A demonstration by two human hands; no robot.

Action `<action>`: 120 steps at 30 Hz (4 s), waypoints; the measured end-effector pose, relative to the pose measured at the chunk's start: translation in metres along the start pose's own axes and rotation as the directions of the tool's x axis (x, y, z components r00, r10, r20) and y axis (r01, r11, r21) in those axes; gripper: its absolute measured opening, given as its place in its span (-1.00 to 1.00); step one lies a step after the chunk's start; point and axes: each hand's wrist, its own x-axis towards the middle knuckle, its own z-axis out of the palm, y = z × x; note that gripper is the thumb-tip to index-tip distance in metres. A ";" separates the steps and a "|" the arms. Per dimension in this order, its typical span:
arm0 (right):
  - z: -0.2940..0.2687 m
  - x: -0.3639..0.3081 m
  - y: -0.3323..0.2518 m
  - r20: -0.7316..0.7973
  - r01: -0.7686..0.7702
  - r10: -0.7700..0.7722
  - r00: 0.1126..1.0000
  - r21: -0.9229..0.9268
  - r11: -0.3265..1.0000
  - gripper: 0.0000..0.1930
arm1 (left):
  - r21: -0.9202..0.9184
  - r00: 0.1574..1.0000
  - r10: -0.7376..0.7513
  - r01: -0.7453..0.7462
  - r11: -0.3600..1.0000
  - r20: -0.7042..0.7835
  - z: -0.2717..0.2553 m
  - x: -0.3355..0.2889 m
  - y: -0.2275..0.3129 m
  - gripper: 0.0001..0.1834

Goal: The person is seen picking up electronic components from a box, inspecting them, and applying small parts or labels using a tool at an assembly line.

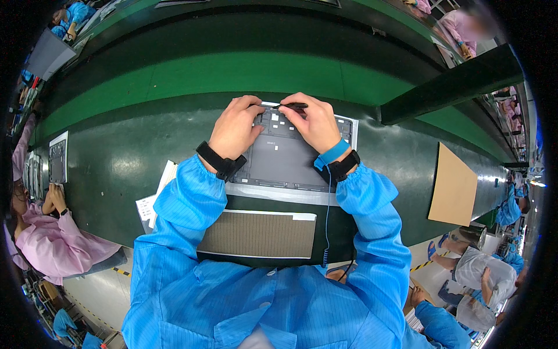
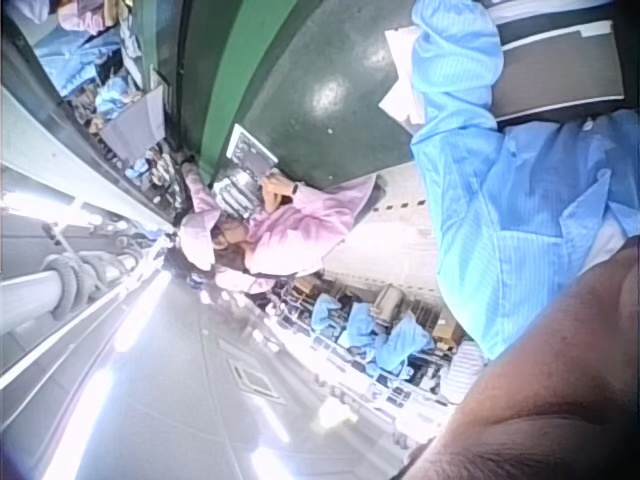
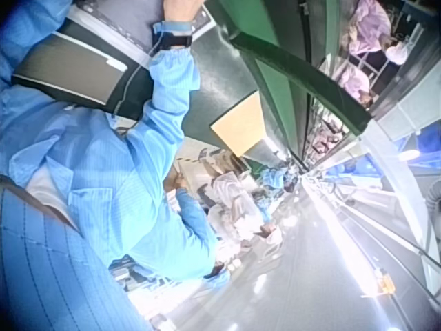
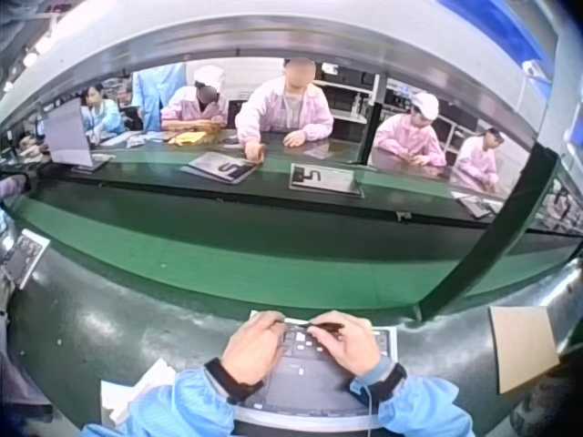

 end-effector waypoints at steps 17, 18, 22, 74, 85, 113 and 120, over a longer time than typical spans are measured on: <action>0.002 0.003 0.001 0.027 0.011 -0.011 1.000 0.014 1.000 -0.87 | -0.010 1.000 0.002 -0.002 1.000 -0.002 0.000 0.002 -0.001 -0.66; 0.002 0.004 0.000 0.026 0.009 -0.009 1.000 0.013 1.000 -0.87 | -0.013 1.000 0.002 -0.002 1.000 -0.004 0.000 0.001 0.000 -0.67; -0.003 0.010 -0.007 0.098 0.031 -0.029 0.995 -0.013 0.999 -0.88 | -0.006 1.000 0.012 -0.012 1.000 0.003 0.001 0.002 0.002 -0.66; -0.088 -0.157 0.035 -0.142 -0.579 0.712 0.688 0.483 0.657 -0.84 | -0.522 0.820 -0.557 0.421 0.742 -0.131 -0.029 0.100 -0.137 -0.69; -0.087 -0.159 0.036 -0.135 -0.560 0.718 0.683 0.535 0.633 -0.86 | -0.407 0.961 -0.262 0.206 0.890 -0.086 -0.054 0.086 -0.102 -0.67; -0.094 -0.155 0.040 -0.262 -0.264 0.678 0.687 0.779 0.568 -0.69 | -0.534 0.949 0.296 -0.196 0.823 0.106 0.003 -0.098 0.117 -0.67; -0.073 -0.127 -0.027 0.010 -0.561 0.619 0.786 0.435 0.705 -0.65 | -0.898 0.936 -0.016 0.342 0.276 0.352 0.039 -0.074 0.077 -0.78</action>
